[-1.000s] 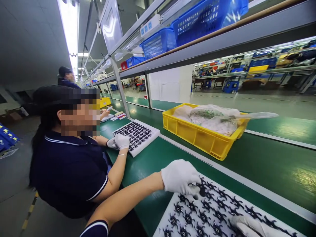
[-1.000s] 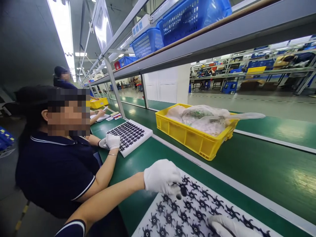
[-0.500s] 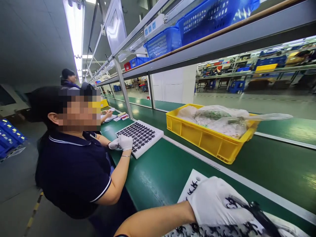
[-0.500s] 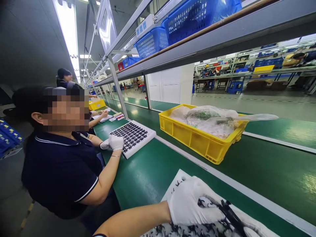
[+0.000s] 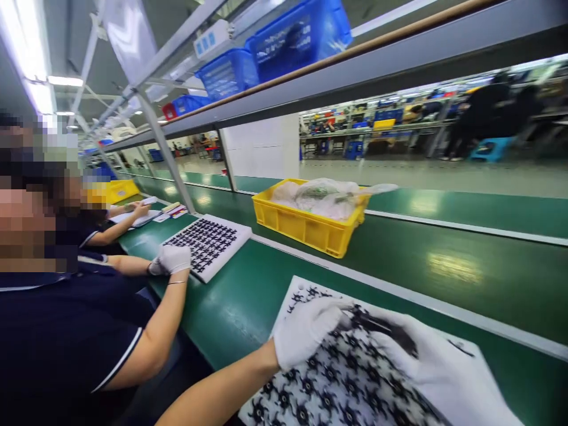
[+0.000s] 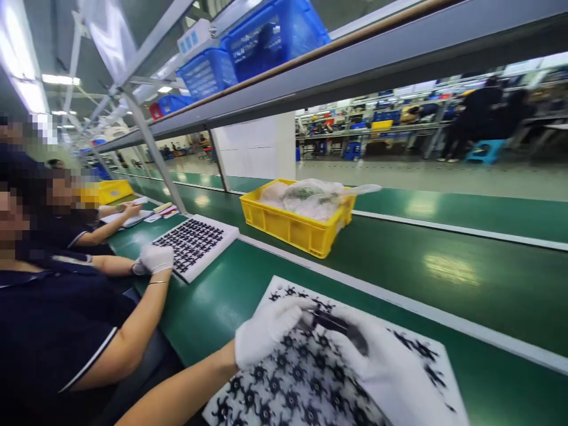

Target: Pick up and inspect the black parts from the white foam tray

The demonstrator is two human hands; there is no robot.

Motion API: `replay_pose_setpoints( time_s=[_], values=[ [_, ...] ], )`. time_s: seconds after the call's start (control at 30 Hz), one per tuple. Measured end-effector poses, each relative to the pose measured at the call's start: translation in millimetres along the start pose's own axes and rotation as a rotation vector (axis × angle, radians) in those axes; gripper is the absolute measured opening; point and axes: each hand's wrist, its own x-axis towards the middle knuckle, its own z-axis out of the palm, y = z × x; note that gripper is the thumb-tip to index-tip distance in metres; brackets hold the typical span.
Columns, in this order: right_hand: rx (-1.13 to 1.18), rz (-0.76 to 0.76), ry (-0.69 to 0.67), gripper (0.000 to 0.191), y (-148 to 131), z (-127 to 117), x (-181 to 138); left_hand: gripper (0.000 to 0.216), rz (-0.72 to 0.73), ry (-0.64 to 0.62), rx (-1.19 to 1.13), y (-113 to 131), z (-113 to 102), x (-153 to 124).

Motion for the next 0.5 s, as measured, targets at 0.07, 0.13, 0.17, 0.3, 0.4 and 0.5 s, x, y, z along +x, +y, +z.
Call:
replay_pose_setpoints(
  time_s=[0.07,0.13,0.17,0.3,0.4,0.5],
  values=[
    [0.056,-0.066,-0.080,0.029,-8,-3,-7,0.044,-0.014,-0.003,-0.067,4,4,-10],
    [0.068,-0.119,-0.165,0.033,-10,-5,-14,0.044,-0.031,-0.040,-0.120,11,8,-18],
    [0.061,-0.138,-0.193,0.034,-9,-6,-18,0.044,-0.039,-0.066,-0.143,15,10,-21],
    [0.048,-0.203,-0.161,0.033,-12,-13,-32,0.040,-0.062,-0.113,-0.215,29,18,-31],
    [0.046,-0.219,-0.096,0.030,-18,-18,-36,0.037,-0.093,-0.105,-0.262,34,21,-36],
    [0.090,-0.181,-0.097,0.029,-24,-18,-36,0.033,-0.117,-0.087,-0.298,35,22,-42]
  ],
)
